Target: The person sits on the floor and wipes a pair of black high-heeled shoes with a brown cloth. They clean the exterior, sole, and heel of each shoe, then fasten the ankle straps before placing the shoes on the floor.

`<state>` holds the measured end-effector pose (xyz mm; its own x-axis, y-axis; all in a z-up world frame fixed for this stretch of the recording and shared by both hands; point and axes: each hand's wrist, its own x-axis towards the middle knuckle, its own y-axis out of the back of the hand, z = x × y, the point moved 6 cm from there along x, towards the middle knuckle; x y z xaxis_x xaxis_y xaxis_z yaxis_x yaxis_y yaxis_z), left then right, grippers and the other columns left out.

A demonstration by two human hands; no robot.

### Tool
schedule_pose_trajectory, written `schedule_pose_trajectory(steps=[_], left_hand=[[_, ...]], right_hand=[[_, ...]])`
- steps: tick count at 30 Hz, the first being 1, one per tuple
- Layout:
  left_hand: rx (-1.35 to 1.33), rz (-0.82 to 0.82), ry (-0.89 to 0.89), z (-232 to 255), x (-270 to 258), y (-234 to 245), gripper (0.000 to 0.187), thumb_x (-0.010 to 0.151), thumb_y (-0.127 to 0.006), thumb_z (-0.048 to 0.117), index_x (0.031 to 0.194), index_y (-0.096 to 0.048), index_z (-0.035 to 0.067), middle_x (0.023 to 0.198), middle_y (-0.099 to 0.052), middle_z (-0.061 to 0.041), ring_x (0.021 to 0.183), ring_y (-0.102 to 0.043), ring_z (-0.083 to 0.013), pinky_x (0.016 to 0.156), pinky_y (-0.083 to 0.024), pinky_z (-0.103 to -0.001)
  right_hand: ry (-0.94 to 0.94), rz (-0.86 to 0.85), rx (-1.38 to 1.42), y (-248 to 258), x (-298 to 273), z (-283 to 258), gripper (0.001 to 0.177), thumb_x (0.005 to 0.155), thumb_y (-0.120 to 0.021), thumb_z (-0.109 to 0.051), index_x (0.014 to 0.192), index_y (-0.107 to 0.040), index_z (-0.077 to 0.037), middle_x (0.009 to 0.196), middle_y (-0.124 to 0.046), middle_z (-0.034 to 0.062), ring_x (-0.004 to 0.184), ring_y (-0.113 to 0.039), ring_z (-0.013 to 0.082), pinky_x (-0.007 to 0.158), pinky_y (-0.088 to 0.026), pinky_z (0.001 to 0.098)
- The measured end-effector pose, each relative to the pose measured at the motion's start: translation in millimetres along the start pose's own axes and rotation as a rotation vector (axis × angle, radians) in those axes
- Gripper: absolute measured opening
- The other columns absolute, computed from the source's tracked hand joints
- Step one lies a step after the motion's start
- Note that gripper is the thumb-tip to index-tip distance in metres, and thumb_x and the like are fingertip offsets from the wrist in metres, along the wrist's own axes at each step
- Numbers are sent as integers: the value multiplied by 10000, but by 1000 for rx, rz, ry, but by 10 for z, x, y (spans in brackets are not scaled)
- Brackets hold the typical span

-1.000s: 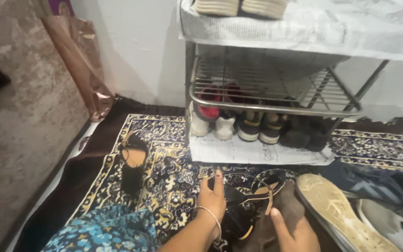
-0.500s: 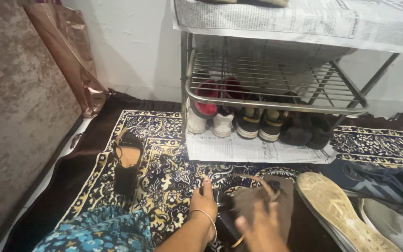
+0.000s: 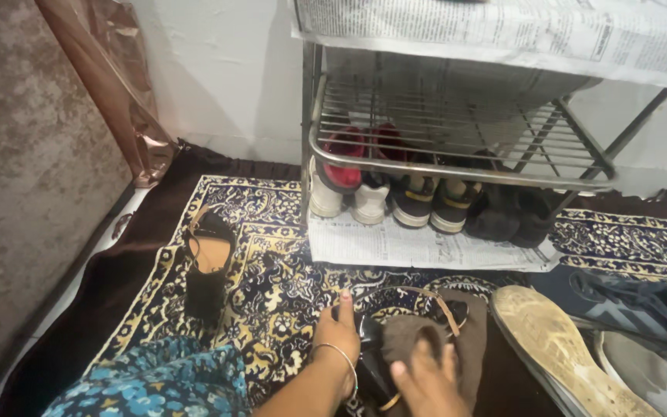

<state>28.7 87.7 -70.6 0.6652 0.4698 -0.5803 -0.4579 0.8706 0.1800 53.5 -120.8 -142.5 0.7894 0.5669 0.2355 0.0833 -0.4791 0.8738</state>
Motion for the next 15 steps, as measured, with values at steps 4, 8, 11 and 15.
schedule_pose_trajectory(steps=[4,8,11,15], left_hand=[[-103,-14,15,-16,25,-18,637,986,-453,582,1274,-630,42,1188,-725,-200,1095,-694,-341,959,-529,-437],[-114,-29,-24,64,13,-30,648,981,-447,599,1301,-614,60,1198,-721,-158,1102,-680,-290,968,-515,-408],[-111,-95,-7,86,-56,-26,595,953,-578,546,1308,-612,71,1224,-709,-130,1122,-674,-281,978,-515,-403],[130,-172,-649,514,-378,-41,912,679,-979,413,1385,-507,80,1195,-689,-118,1145,-664,-265,1000,-509,-363]], right_hand=[[-227,-365,-232,61,-43,-69,453,994,-444,-460,1264,-608,-136,1358,-589,144,1475,-328,312,1227,100,659],[-379,-85,-346,824,30,103,377,959,-458,-387,1182,-628,-134,1239,-632,88,1360,-481,278,1253,-34,623],[-376,-15,-122,735,57,120,381,966,-484,-385,1190,-631,-114,1230,-638,129,1316,-501,307,1204,-111,609],[-585,140,428,692,-116,337,390,975,-519,-383,1200,-634,-86,1219,-646,185,1257,-528,345,1139,-214,590]])
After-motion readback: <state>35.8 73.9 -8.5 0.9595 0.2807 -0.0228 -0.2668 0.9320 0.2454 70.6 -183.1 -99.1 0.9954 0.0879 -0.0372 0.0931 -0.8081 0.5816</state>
